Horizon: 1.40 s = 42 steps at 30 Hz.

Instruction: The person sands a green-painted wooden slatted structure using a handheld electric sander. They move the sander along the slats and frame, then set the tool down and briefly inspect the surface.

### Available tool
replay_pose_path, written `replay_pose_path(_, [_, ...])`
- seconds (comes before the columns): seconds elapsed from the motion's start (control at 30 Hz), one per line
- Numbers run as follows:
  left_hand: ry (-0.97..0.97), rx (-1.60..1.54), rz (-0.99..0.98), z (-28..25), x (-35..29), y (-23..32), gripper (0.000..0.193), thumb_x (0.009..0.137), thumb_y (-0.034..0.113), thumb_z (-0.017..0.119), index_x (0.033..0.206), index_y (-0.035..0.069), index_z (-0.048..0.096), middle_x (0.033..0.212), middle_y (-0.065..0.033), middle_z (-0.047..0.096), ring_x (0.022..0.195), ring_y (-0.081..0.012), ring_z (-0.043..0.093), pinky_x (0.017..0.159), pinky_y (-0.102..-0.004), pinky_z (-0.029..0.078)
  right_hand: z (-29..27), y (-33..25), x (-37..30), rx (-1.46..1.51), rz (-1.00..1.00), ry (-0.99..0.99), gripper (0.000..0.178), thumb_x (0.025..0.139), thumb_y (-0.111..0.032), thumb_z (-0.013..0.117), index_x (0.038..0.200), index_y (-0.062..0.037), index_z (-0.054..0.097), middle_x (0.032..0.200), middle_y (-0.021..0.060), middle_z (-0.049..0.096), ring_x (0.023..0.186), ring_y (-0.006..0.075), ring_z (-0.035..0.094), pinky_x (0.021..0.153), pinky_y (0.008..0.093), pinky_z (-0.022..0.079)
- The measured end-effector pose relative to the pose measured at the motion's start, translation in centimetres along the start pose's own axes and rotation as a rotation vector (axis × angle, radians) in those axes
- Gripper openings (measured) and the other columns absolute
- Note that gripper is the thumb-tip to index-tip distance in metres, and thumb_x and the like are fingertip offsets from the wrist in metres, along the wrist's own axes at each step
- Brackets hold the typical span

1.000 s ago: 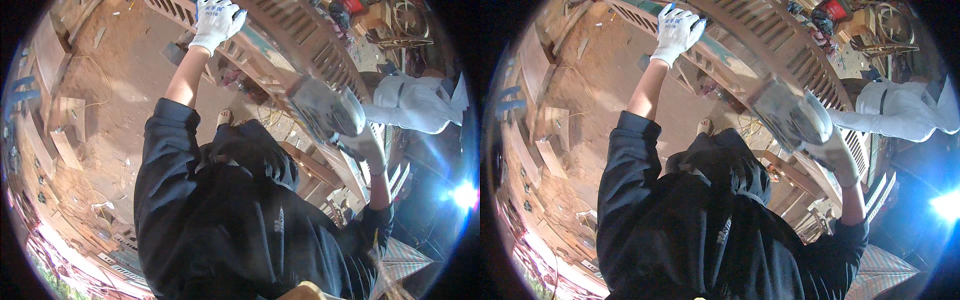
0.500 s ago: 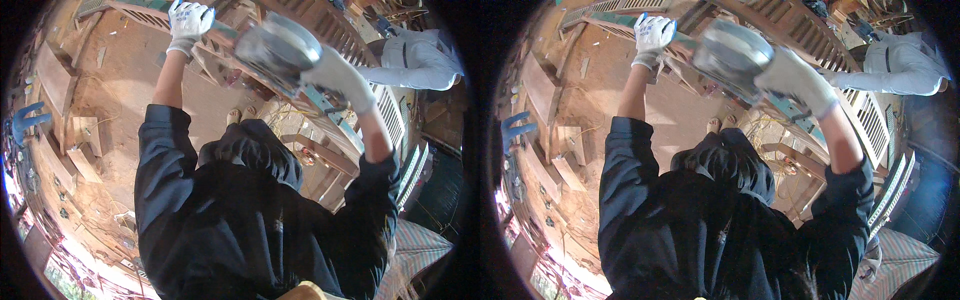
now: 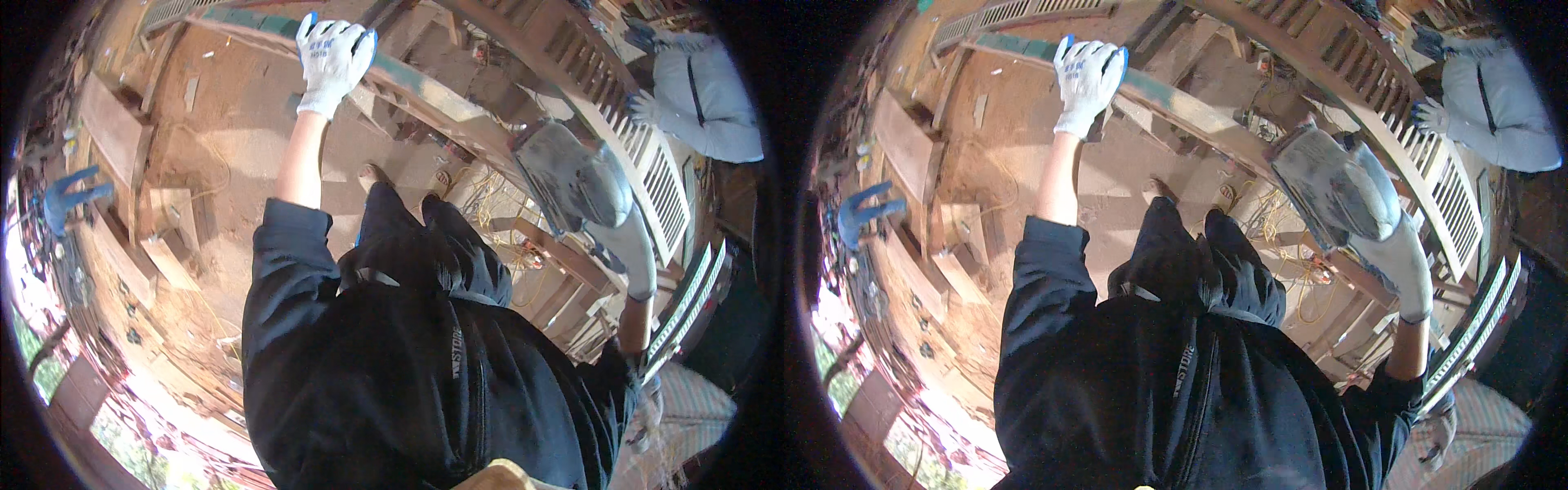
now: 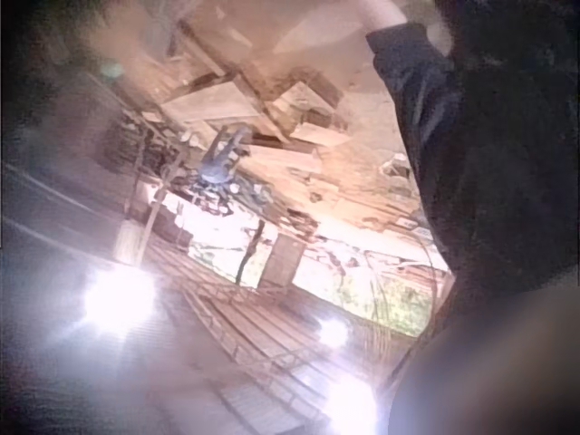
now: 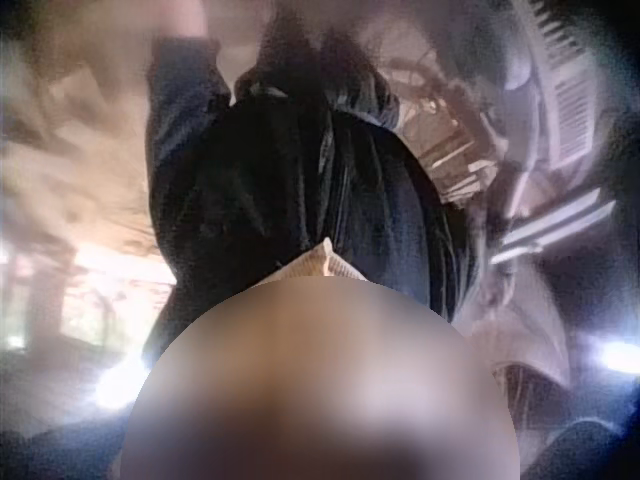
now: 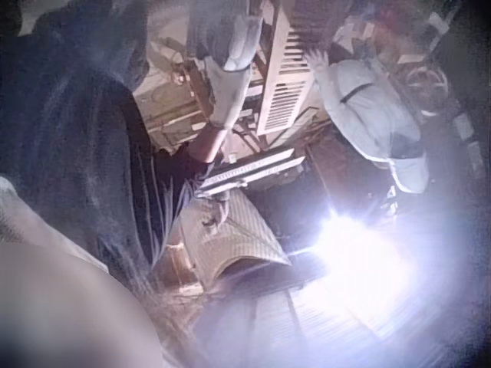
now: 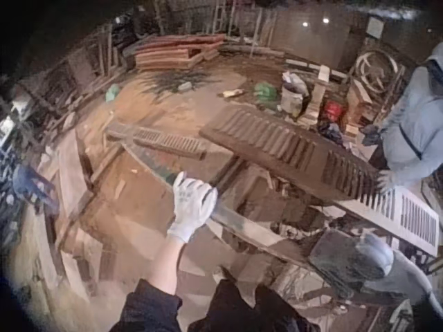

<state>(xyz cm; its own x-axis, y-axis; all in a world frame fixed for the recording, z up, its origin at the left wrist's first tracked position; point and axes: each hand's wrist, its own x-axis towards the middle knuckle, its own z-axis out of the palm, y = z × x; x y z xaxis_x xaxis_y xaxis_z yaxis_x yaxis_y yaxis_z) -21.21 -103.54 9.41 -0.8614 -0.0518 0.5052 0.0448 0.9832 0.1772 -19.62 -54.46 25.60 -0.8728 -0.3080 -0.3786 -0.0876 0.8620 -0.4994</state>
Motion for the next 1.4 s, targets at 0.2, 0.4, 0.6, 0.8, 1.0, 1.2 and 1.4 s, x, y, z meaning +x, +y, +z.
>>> replay_pose_path(0.2, [-0.129, -0.662, -0.187, -3.2, 1.7, -0.3, 0.03, 0.098, 0.033, 0.052, 0.121, 0.017, 0.063, 0.109, -0.0025, 0.07, 0.109, -0.0195, 0.06, 0.112, -0.043, 0.022, 4.0, -11.8, 5.2, 0.032, -0.02, -0.05, 0.056, 0.065, -0.016, 0.075, 0.117, -0.0004, 0.063, 0.099, 0.0249, 0.069, 0.096, 0.0368, 0.069, 0.083, 0.0422, 0.054])
replay_pose_path(0.4, [-0.357, -1.563, -0.068, -8.1, 5.6, -1.1, 0.044, 0.1, 0.025, 0.053, 0.136, 0.0, 0.05, 0.13, -0.0109, 0.058, 0.12, -0.0182, 0.054, 0.108, -0.0343, 0.038, 10.3, -24.8, 9.6, 0.03, -0.136, 0.136, 0.037, 0.075, -0.022, 0.065, 0.105, -0.0015, 0.065, 0.083, 0.0241, 0.068, 0.08, 0.0364, 0.07, 0.069, 0.0454, 0.056])
replay_pose_path(0.6, [-0.507, -1.296, -0.074, -10.2, 11.1, -6.6, 0.025, 0.097, 0.018, 0.058, 0.103, -0.004, 0.07, 0.102, -0.0097, 0.071, 0.093, -0.0166, 0.066, 0.091, -0.0319, 0.05, 14.7, -32.7, 12.8, 0.175, -0.172, 0.196, 0.086, 0.068, -0.019, 0.075, 0.14, 0.007, 0.036, 0.086, 0.026, 0.066, 0.082, 0.0404, 0.067, 0.073, 0.0462, 0.055])
replay_pose_path(0.8, [-0.478, -1.278, -0.056, -8.7, 10.7, -0.7, 0.025, 0.096, 0.019, 0.058, 0.098, -0.001, 0.072, 0.095, -0.0086, 0.073, 0.09, -0.0155, 0.066, 0.086, -0.0313, 0.05, 14.4, -29.5, 9.9, 0.078, -0.202, 0.501, 0.098, 0.063, -0.029, 0.083, 0.141, 0.005, 0.034, 0.11, 0.0223, 0.055, 0.101, 0.0364, 0.061, 0.085, 0.0421, 0.052])
replay_pose_path(1.0, [-0.41, -1.293, 0.26, -5.7, 10.6, 13.0, 0.024, 0.088, 0.019, 0.062, 0.097, 0.0, 0.073, 0.092, -0.0178, 0.073, 0.082, -0.0287, 0.071, 0.078, -0.0374, 0.054, 10.5, -21.1, 4.4, 0.012, -0.066, 0.692, 0.087, 0.064, -0.03, 0.084, 0.137, -0.0065, 0.042, 0.116, 0.0208, 0.063, 0.108, 0.0388, 0.062, 0.09, 0.044, 0.052])
replay_pose_path(1.2, [-0.556, -1.379, 0.272, -4.9, 9.9, 24.7, 0.032, 0.089, 0.031, 0.062, 0.088, 0.002, 0.074, 0.079, -0.019, 0.071, 0.073, -0.0274, 0.07, 0.072, -0.0387, 0.053, 6.8, -13.8, 0.0, 0.156, 0.139, 0.615, 0.092, 0.063, -0.035, 0.089, 0.137, -0.0049, 0.043, 0.12, 0.0207, 0.064, 0.111, 0.0313, 0.064, 0.092, 0.041, 0.052])
replay_pose_path(1.4, [-0.514, -1.458, 0.229, -4.0, 10.6, 19.9, 0.032, 0.084, 0.031, 0.066, 0.085, 0.001, 0.074, 0.079, -0.0196, 0.071, 0.076, -0.0308, 0.072, 0.074, -0.0394, 0.055, 7.7, -16.4, 2.5, 0.016, 0.109, 0.587, 0.089, 0.063, -0.035, 0.088, 0.135, -0.0041, 0.047, 0.113, 0.0211, 0.067, 0.108, 0.0326, 0.066, 0.09, 0.0416, 0.052])
